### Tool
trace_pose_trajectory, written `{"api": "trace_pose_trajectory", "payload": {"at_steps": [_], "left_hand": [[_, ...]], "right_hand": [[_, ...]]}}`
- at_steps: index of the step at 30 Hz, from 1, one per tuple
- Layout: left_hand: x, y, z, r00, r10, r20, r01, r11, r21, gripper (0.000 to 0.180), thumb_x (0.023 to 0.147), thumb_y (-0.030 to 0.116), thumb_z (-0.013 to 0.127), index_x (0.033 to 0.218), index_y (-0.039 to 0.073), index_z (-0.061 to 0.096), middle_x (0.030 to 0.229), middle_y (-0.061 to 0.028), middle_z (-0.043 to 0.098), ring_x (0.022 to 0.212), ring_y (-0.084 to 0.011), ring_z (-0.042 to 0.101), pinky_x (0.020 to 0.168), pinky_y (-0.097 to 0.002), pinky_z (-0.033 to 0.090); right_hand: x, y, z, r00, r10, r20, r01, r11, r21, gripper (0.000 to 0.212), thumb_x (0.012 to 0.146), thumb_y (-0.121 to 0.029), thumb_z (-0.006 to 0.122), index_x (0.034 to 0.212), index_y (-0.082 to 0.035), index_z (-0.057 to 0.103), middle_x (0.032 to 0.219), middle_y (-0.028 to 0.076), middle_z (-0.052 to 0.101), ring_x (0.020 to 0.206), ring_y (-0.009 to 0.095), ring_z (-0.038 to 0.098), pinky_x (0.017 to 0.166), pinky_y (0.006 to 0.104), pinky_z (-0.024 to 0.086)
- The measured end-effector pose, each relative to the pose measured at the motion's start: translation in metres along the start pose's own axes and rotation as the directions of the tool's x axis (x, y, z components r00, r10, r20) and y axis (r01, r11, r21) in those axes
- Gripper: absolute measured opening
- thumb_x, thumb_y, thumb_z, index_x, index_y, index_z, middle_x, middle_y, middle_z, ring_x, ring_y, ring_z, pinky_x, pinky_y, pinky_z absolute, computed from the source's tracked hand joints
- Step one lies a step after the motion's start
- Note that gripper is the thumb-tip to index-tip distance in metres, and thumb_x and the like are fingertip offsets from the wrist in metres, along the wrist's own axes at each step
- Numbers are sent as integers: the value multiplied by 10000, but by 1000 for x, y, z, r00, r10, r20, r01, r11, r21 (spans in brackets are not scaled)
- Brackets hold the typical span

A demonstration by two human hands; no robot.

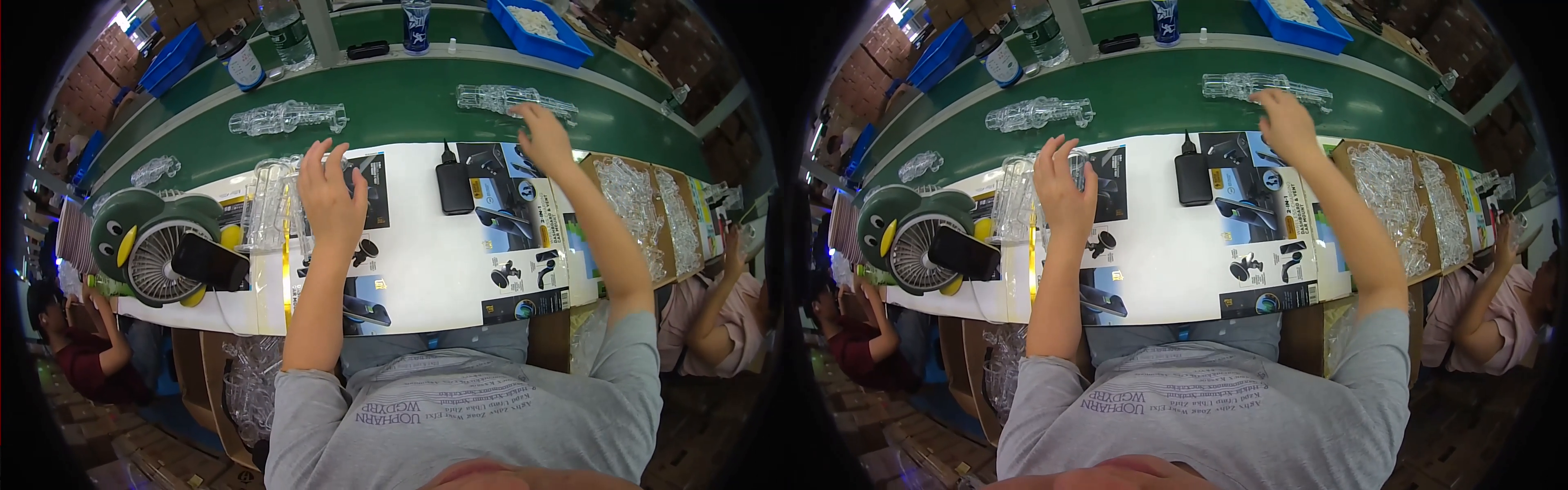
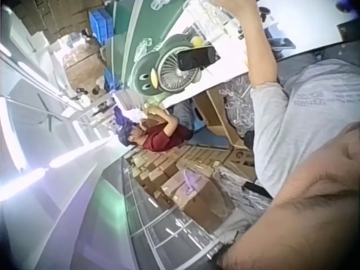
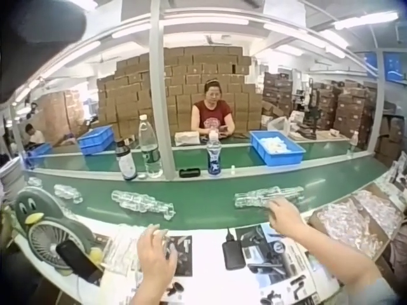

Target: Applying liquid from a squeeze bottle to plastic components and assembling them at a factory workstation.

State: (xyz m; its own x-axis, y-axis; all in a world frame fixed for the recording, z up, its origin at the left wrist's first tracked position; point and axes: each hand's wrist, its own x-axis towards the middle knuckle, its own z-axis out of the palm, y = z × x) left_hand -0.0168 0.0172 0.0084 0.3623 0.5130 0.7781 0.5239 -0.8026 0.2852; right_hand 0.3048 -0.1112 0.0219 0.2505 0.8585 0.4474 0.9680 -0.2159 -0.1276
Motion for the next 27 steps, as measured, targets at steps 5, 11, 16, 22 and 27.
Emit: {"api": "trace_pose_trajectory", "payload": {"at_steps": [5, 11, 16, 22, 27], "left_hand": [[4, -6, -9, 998, 22, -55, -18, 997, 69, 355, 710, 53, 615, 1056, 76, 539, 1155, -107, 488, 1151, -320, 425, 918, -455, 342], [13, 4, -23, 994, 10, -107, -30, 982, -187, 327, 706, 49, 614, 1026, 65, 547, 1135, -115, 504, 1153, -327, 427, 942, -436, 331], [18, -6, -66, 981, -33, -190, 1, 986, -169, 316, 726, 72, 613, 1033, 51, 546, 1115, -124, 523, 1145, -327, 433, 950, -420, 326], [-16, -13, -70, 975, -198, 105, 171, 960, 222, 415, 731, 226, 672, 1070, 33, 531, 998, -102, 550, 1013, -281, 487, 890, -409, 357], [-27, -9, -57, 971, -189, 145, 106, 888, 447, 512, 706, 284, 692, 1122, 42, 516, 924, -100, 571, 922, -253, 521, 845, -397, 371]], "right_hand": [[-36, -80, -2, 991, -129, -37, 134, 967, 215, 301, 740, -20, 584, 1030, -99, 569, 1143, 77, 549, 1074, 293, 502, 888, 374, 428], [-62, -105, 26, 976, -19, -215, 125, 861, 494, 186, 757, 14, 566, 937, -30, 587, 1024, 113, 589, 963, 275, 560, 833, 331, 439], [-71, -102, 33, 964, 76, -256, 81, 831, 550, 153, 769, 44, 537, 909, -3, 578, 908, 114, 578, 839, 239, 570, 767, 300, 446], [-70, -101, 32, 965, 77, -251, 94, 791, 605, 169, 767, 50, 521, 921, -1, 570, 908, 99, 570, 824, 199, 559, 758, 271, 444], [-71, -102, 27, 969, 79, -234, 91, 768, 634, 174, 763, 52, 523, 920, -3, 570, 918, 99, 564, 832, 200, 559, 762, 271, 447]]}}
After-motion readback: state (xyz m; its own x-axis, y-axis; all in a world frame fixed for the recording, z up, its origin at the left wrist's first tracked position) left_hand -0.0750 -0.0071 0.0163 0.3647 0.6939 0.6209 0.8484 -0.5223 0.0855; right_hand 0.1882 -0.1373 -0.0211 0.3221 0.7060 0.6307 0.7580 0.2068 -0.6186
